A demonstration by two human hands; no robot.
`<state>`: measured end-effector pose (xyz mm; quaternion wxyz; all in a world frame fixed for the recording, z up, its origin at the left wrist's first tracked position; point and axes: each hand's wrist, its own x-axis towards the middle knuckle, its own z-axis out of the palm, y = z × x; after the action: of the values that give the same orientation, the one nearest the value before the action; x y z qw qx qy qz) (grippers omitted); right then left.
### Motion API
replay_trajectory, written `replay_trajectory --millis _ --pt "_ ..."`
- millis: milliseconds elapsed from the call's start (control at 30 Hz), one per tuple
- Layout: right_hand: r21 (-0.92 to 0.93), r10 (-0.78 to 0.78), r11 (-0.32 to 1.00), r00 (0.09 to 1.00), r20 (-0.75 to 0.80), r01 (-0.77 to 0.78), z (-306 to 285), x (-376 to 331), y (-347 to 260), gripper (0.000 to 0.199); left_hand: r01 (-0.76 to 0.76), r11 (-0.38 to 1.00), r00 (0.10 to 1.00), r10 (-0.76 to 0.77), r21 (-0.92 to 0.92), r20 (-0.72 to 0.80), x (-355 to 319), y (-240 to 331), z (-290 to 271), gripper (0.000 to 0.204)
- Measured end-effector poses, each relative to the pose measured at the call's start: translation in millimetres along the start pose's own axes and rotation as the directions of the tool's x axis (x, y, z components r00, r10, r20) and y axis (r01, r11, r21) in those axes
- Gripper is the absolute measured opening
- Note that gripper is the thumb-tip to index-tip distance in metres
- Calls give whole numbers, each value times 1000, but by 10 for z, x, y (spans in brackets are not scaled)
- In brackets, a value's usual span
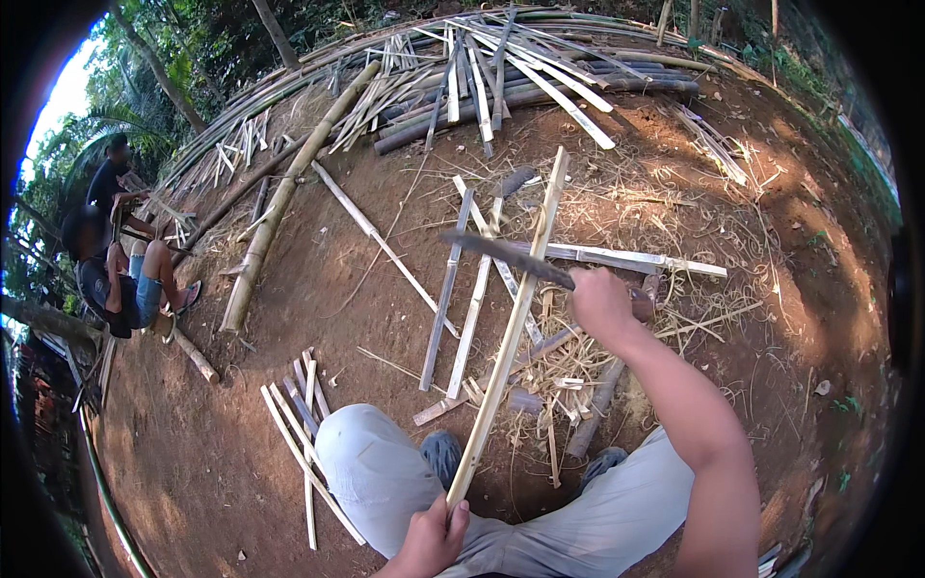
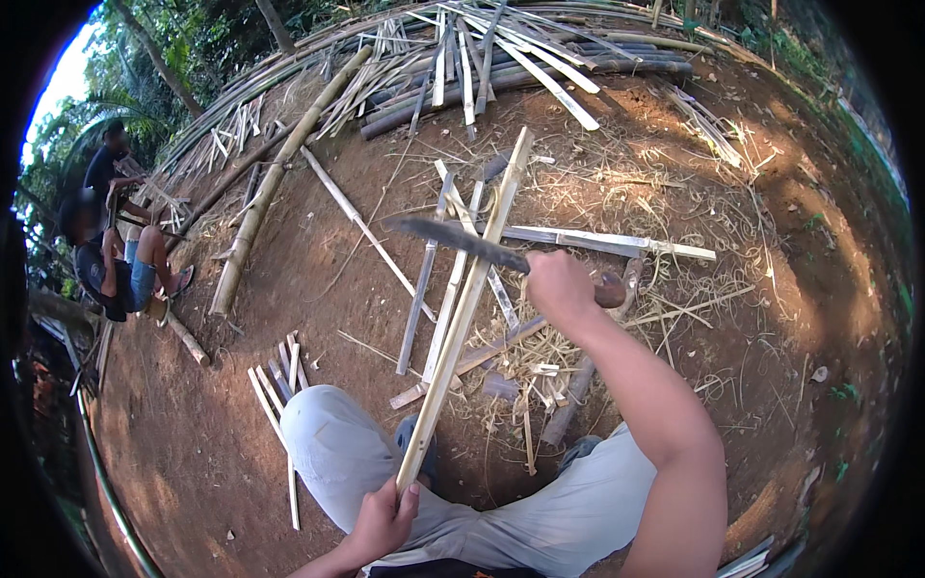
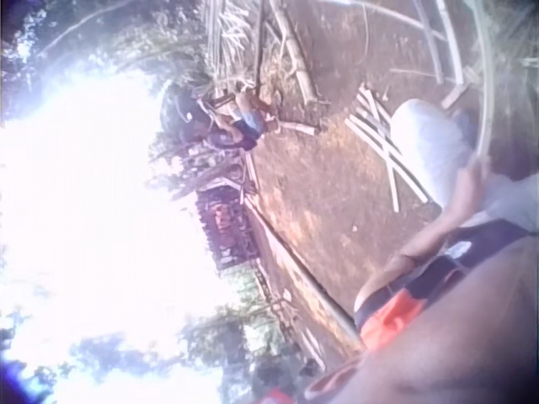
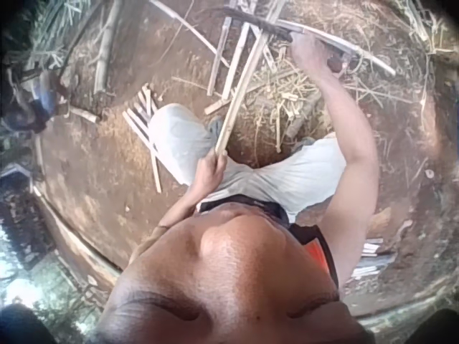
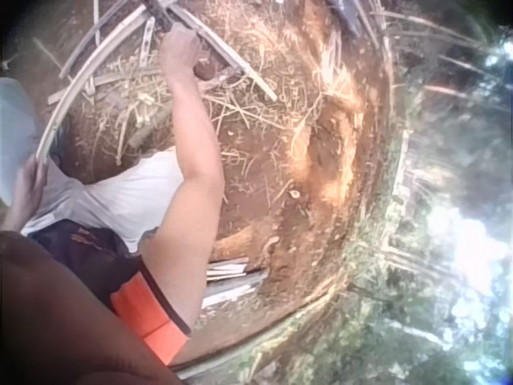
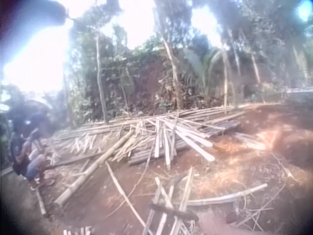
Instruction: The person sits on the ground and uses a machete to split long bamboo poles into thin strips. They repeatedly strike the bamboo against a wooden block to separate the layers, then use the blade to shave and refine the strips. The finished strips are placed in a pile on the ground.
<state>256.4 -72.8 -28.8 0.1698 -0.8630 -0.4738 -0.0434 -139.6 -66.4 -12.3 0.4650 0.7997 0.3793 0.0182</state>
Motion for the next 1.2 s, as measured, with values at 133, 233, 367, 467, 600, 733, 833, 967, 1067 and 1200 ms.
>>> replay_trajectory --millis 133,233,367,467,600,733,833,967,1067,1200 --pt "25 271 962 960 -66 -270 -189 166 355 16 70 998 991 -68 -8 114 -234 -52 -9 25" --pt "67 524 852 843 -120 -520 -184 184 1037 17 22 999 996 -24 30 83 -421 -276 26 19" --pt "76 468 882 883 -33 -465 -193 111 763 17 13 993 993 1 -114 118 -269 -162 -51 24" --pt "242 521 827 854 10 -507 -95 110 875 16 8 926 987 54 -377 154 15 -65 -82 28" --pt "603 594 517 762 258 -607 -305 -18 639 22 315 689 902 -4 -652 432 154 95 -86 33" --pt "815 485 127 752 447 -566 -501 -91 455 31 385 663 854 7 -642 520 232 138 -41 39" --pt "868 339 -100 804 489 -486 -676 -142 272 42 417 685 827 -13 -598 562 224 109 -60 40" --pt "897 279 -256 861 425 -360 -754 -171 127 39 345 823 821 -31 -452 570 114 -88 -148 42" --pt "920 289 -202 877 385 -337 -736 -198 107 32 353 846 767 -16 -400 642 57 -459 -235 43" --pt "884 140 -313 904 405 -347 -808 -253 -65 32 -219 940 859 312 -260 405 77 -96 -404 42"
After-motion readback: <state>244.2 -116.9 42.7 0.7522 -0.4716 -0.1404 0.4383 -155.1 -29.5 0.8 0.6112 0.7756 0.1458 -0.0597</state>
